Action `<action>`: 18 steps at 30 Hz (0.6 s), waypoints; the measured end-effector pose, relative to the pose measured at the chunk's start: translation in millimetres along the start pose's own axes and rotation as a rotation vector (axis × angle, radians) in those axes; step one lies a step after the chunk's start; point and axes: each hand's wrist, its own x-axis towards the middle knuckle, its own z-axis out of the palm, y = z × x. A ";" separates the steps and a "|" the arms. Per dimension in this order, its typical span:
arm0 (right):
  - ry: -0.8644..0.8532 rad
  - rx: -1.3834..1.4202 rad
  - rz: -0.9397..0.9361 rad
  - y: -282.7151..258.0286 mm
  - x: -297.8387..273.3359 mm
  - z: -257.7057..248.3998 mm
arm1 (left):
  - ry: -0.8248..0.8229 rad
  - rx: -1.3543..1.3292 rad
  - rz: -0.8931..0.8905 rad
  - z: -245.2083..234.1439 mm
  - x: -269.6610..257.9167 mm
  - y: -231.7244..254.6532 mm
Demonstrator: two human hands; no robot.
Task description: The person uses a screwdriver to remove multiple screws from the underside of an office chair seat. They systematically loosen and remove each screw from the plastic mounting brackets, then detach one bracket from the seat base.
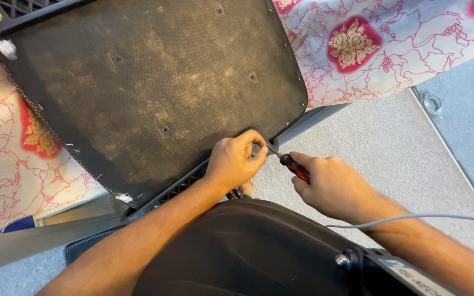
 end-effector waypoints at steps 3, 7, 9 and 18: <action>-0.009 -0.072 0.022 -16.1 -4.4 -11.0 | -0.268 -0.453 -0.609 10.3 3.6 1.3; -0.004 -0.084 0.050 -17.1 1.1 -6.8 | -0.409 -0.924 -1.082 41.6 25.8 -2.4; 0.031 0.239 -0.036 -4.9 7.6 1.3 | -0.380 -1.032 -1.080 51.3 26.2 -6.9; -0.582 1.918 0.041 60.9 31.6 66.7 | -0.334 -1.265 -1.072 56.9 15.9 -4.7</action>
